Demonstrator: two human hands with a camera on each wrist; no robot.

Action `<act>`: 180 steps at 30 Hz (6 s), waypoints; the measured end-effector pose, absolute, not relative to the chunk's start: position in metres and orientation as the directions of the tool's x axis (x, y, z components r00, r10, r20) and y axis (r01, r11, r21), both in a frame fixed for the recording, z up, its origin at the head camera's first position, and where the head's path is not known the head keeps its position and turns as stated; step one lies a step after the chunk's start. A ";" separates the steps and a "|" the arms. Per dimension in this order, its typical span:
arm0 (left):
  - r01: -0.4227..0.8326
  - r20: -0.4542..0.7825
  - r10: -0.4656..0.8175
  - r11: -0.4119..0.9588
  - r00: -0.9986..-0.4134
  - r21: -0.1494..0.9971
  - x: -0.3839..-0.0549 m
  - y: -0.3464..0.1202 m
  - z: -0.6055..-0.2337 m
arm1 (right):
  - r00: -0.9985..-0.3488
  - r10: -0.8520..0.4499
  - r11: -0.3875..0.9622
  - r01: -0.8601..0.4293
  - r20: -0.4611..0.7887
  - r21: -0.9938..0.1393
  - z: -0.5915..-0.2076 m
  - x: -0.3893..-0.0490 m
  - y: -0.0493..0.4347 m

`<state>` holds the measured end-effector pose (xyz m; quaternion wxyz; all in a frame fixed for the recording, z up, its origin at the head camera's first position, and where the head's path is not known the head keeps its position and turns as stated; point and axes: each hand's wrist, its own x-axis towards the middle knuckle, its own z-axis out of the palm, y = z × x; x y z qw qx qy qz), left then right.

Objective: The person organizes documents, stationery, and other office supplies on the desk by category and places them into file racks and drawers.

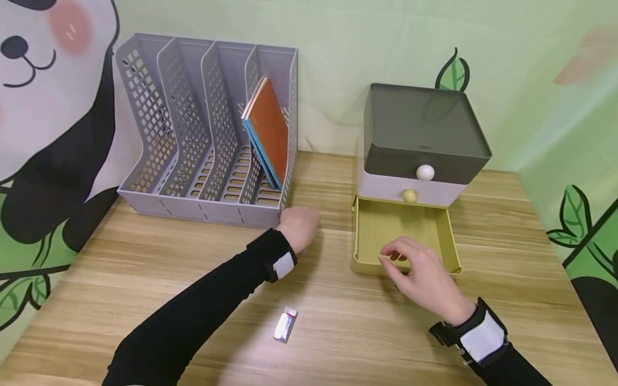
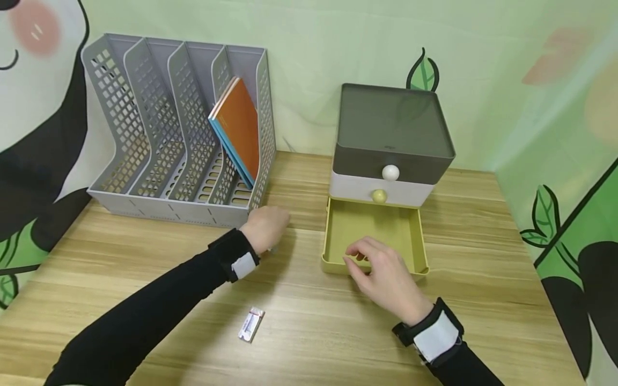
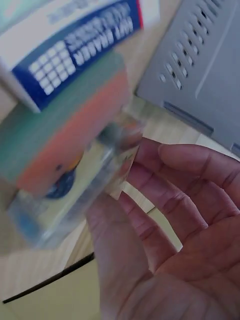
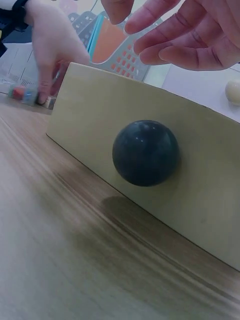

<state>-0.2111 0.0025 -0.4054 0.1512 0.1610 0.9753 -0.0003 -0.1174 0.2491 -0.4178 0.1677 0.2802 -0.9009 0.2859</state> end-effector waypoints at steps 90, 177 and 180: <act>0.444 0.052 0.528 0.651 -0.848 0.615 -0.162 0.030 -0.422 | -0.894 -0.320 0.573 0.081 -0.314 -0.816 -0.422 -0.196 0.233; 0.403 0.172 0.366 0.792 -0.915 0.459 -0.140 -0.099 -0.402 | -0.941 -0.281 0.374 -0.290 0.190 -0.881 -0.396 -0.124 0.143; 0.433 0.231 0.366 0.768 -0.901 0.472 -0.143 -0.089 -0.396 | -0.949 -0.253 0.354 -0.274 0.190 -0.894 -0.393 -0.127 0.149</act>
